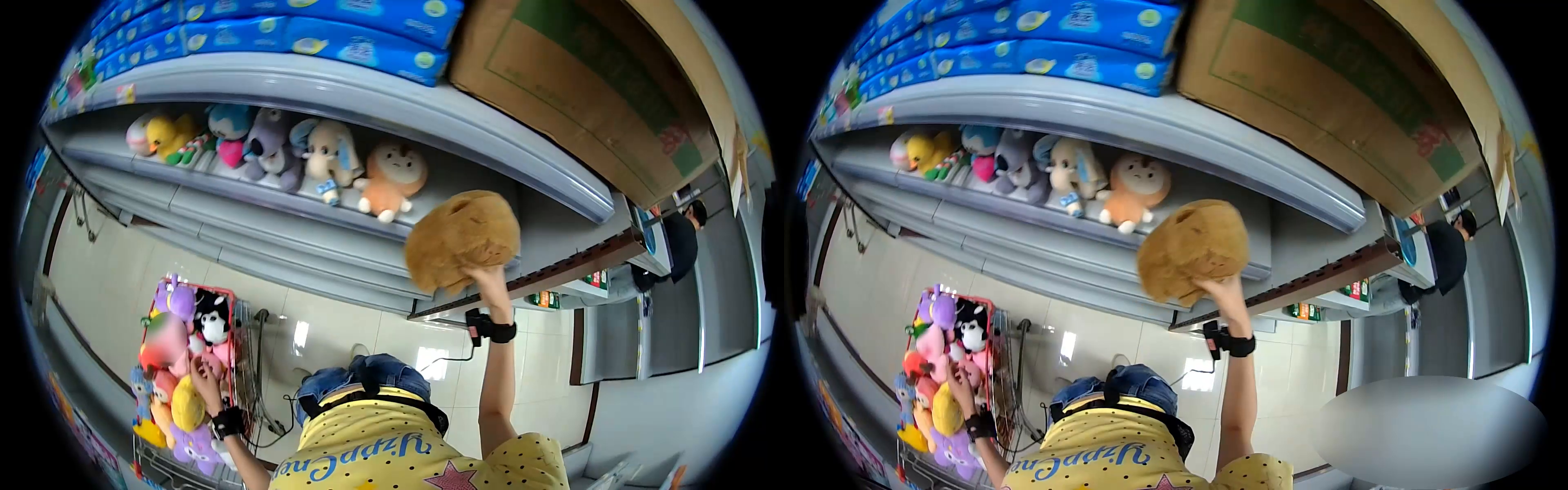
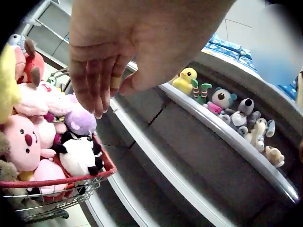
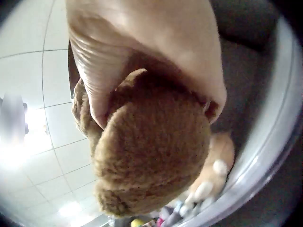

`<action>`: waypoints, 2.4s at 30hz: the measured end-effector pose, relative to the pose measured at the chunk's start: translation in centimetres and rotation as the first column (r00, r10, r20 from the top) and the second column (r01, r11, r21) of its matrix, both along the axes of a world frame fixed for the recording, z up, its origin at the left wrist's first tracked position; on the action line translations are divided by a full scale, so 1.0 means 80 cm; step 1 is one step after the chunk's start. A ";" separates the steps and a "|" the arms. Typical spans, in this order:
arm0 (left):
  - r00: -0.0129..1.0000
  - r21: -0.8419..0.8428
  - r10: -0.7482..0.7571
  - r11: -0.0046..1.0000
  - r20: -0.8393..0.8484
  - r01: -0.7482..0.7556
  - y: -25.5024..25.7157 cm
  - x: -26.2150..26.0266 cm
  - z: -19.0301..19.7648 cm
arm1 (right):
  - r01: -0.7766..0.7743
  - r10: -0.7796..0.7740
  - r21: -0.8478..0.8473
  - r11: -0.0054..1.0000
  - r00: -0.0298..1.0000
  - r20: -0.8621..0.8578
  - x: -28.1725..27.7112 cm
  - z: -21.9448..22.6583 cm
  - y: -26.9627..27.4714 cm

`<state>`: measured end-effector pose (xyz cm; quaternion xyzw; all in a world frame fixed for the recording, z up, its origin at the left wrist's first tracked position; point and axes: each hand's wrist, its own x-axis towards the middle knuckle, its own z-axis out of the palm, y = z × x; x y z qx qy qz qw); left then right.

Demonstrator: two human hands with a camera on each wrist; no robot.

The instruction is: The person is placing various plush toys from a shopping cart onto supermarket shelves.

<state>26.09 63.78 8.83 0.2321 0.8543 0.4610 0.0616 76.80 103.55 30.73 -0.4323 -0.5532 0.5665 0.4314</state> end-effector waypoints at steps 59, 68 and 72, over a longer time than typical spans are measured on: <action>0.849 -0.885 -0.498 0.458 -0.179 0.081 0.088 -0.153 -0.152 | -0.163 0.004 0.163 0.973 0.718 0.696 -0.199 -0.006 -0.223; 0.910 -0.622 -0.403 0.689 0.098 0.372 0.093 -0.183 -0.126 | -0.057 0.038 0.003 0.998 0.709 0.705 -0.224 -0.027 -0.284; 0.941 -0.366 -0.327 0.868 0.090 0.336 0.066 -0.194 -0.115 | -0.194 0.163 -0.010 0.981 0.796 0.583 -0.273 -0.054 -0.271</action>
